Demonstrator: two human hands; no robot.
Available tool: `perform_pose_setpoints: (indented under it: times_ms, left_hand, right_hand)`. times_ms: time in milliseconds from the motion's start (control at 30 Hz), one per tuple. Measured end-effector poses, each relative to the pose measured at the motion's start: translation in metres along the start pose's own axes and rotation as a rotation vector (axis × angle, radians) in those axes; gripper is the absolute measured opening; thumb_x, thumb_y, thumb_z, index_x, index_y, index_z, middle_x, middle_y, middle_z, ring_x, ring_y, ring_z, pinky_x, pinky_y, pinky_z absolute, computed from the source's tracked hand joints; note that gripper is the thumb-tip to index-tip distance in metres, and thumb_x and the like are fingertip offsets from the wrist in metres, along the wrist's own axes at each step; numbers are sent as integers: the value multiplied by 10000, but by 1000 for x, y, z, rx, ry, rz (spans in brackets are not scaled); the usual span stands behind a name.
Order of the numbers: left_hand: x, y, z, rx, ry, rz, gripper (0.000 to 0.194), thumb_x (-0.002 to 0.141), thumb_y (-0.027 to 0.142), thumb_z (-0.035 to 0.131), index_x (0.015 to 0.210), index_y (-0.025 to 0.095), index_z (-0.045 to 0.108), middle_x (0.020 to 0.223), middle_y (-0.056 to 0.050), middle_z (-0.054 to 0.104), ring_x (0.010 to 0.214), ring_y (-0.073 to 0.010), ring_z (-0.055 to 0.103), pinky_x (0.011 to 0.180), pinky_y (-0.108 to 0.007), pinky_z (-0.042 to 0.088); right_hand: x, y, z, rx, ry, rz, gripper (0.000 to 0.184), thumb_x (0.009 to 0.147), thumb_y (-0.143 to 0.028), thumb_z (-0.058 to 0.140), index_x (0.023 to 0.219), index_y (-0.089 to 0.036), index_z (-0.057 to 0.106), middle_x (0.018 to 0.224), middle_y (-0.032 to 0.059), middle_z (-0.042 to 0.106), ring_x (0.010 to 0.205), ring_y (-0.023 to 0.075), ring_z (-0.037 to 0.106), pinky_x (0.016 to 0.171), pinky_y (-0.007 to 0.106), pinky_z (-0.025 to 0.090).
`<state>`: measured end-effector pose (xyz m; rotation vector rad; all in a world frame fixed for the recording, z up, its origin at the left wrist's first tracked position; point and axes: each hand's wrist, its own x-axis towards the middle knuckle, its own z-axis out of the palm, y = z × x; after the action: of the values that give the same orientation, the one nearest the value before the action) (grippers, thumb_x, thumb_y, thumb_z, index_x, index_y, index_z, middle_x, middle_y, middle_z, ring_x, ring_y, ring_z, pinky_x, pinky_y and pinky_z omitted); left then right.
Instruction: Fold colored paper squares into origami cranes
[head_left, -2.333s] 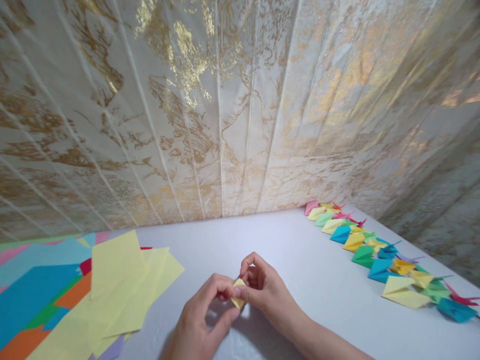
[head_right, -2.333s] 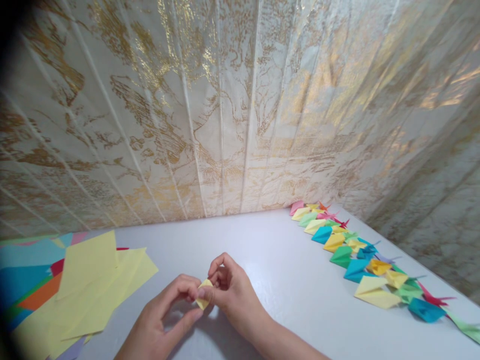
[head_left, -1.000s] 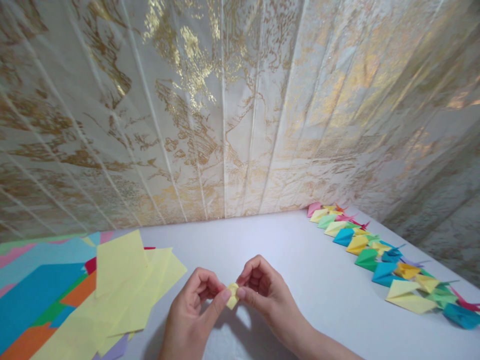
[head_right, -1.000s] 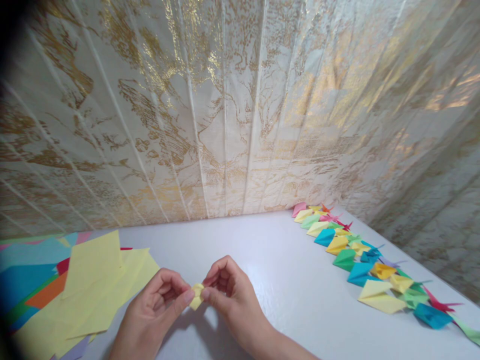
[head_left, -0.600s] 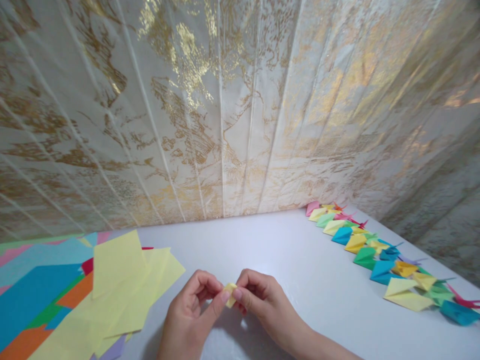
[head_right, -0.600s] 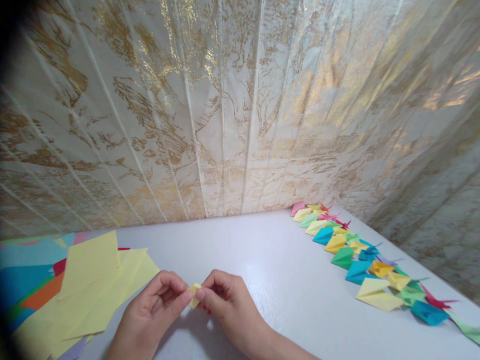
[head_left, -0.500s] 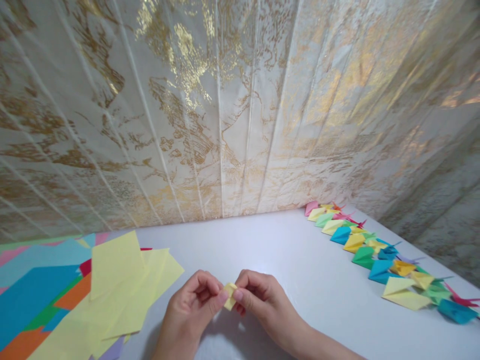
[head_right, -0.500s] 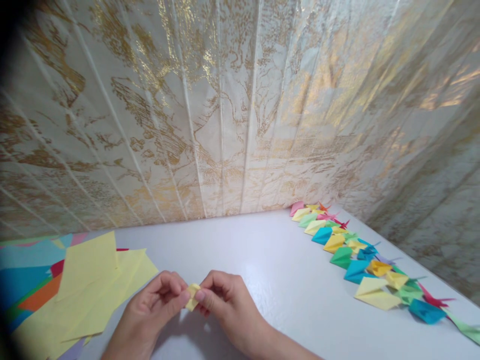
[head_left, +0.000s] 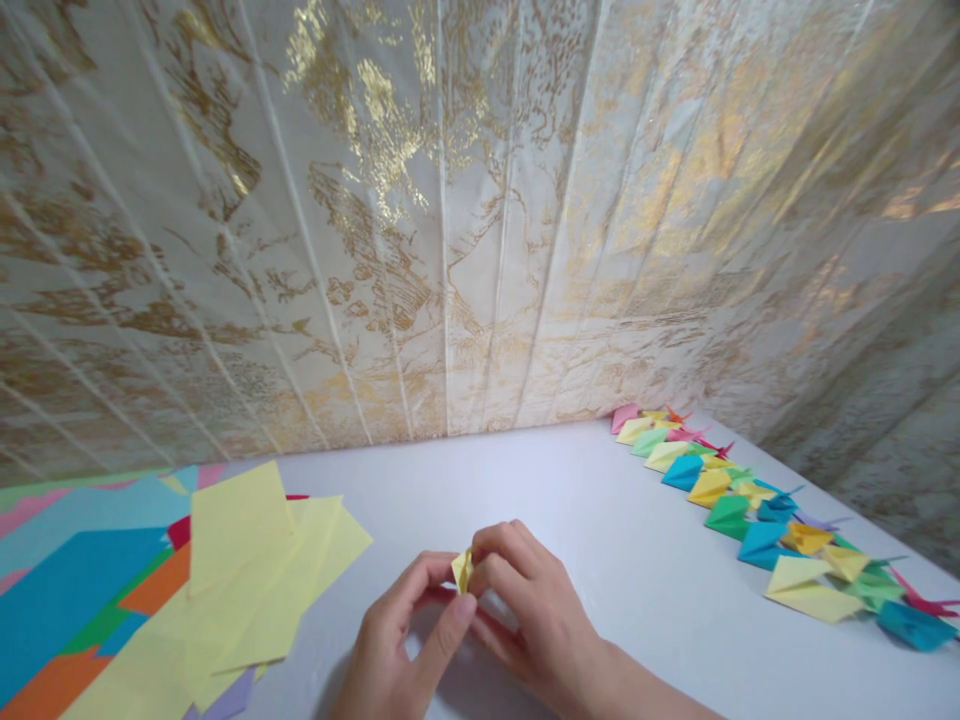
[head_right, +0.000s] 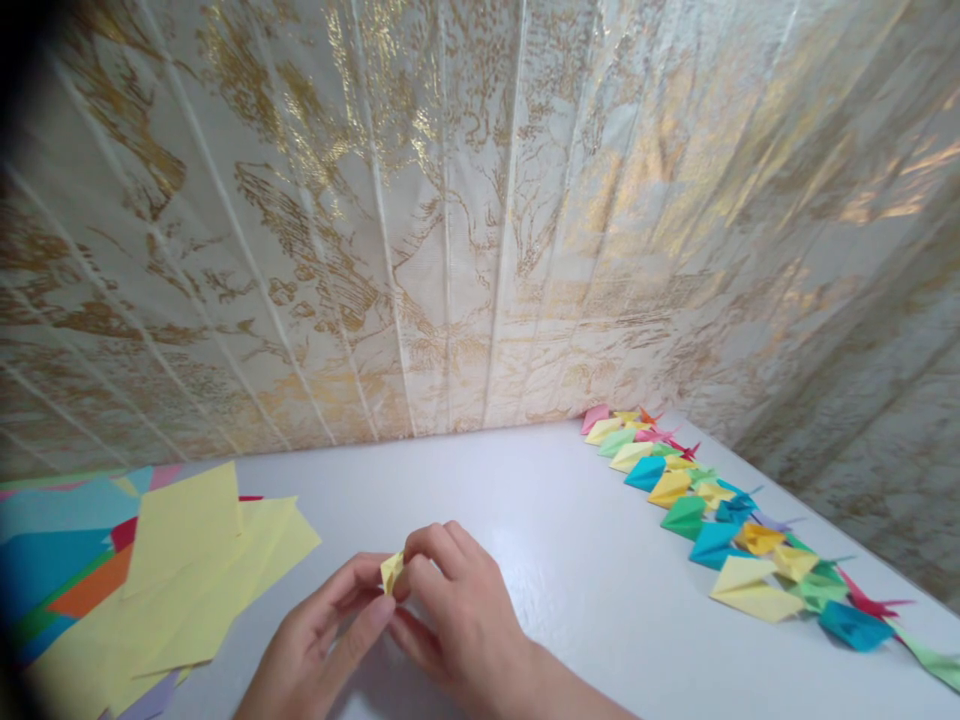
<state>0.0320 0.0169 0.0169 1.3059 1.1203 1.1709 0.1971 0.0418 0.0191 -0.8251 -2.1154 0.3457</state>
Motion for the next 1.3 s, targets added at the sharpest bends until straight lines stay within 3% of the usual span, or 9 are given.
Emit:
perform_pose_setpoints:
  times_ms: [133,267,400,600,800,933,1100,1300]
  left_hand:
    - [4,-5,-8,45,-27,-62,358,867,579,622,845,227,683,792,-15,701,802,-216,658,730,-238,515]
    - [11,-7,-16,30,-51,-105,411,875,615,594,774,219,635,702,21,632,712,-178,608,667,-223,484]
    - [13,-5,-17,-29,-71,-170,432,862,623,600,728,213,590,622,36,602,622,-147,572,595,-208,455]
    - [17,-14,-14,-162,-199,-267,503,788,703,638,754,207,565,473,44,601,385,-109,533,443,-199,393]
    - [14,-12,-9,-251,-200,-288,477,795,654,679,768,184,605,520,18,657,424,-118,609,463,-200,428]
    - [12,-10,-7,-267,-200,-245,467,812,652,670,788,193,592,523,24,663,436,-115,618,475,-194,432]
    - [14,-8,-13,-269,-291,-297,448,843,636,645,777,201,559,525,13,681,435,-117,619,482,-197,432]
    - [17,-2,-18,-222,-384,-336,453,841,636,649,789,196,551,533,3,687,437,-107,612,493,-189,426]
  right_hand:
    - [-1,-5,-2,84,-68,21,153,926,-304,617,1044,-209,597,1038,89,575,920,231,544,807,349,472]
    - [0,-2,-9,291,-113,109,292,863,-114,555,1124,-222,630,1135,89,530,1064,228,543,954,363,467]
    - [4,6,-13,412,-159,148,415,805,-27,511,1126,-238,668,1091,68,560,1061,206,570,961,352,469]
    - [3,12,-11,459,-153,132,126,959,-258,613,1008,-214,720,931,58,653,902,180,627,838,297,500]
    - [1,11,-8,412,-92,128,258,1011,-355,552,924,-201,740,851,55,667,817,161,633,758,261,488]
    - [2,9,-6,487,-48,262,297,982,-425,597,860,-189,729,815,39,675,786,159,624,759,270,479]
    - [1,9,-4,584,-33,323,329,922,-486,666,801,-190,742,781,26,670,768,157,621,744,270,469]
    - [-1,6,0,754,-48,539,369,843,-517,739,758,-164,673,734,4,624,694,136,561,680,258,440]
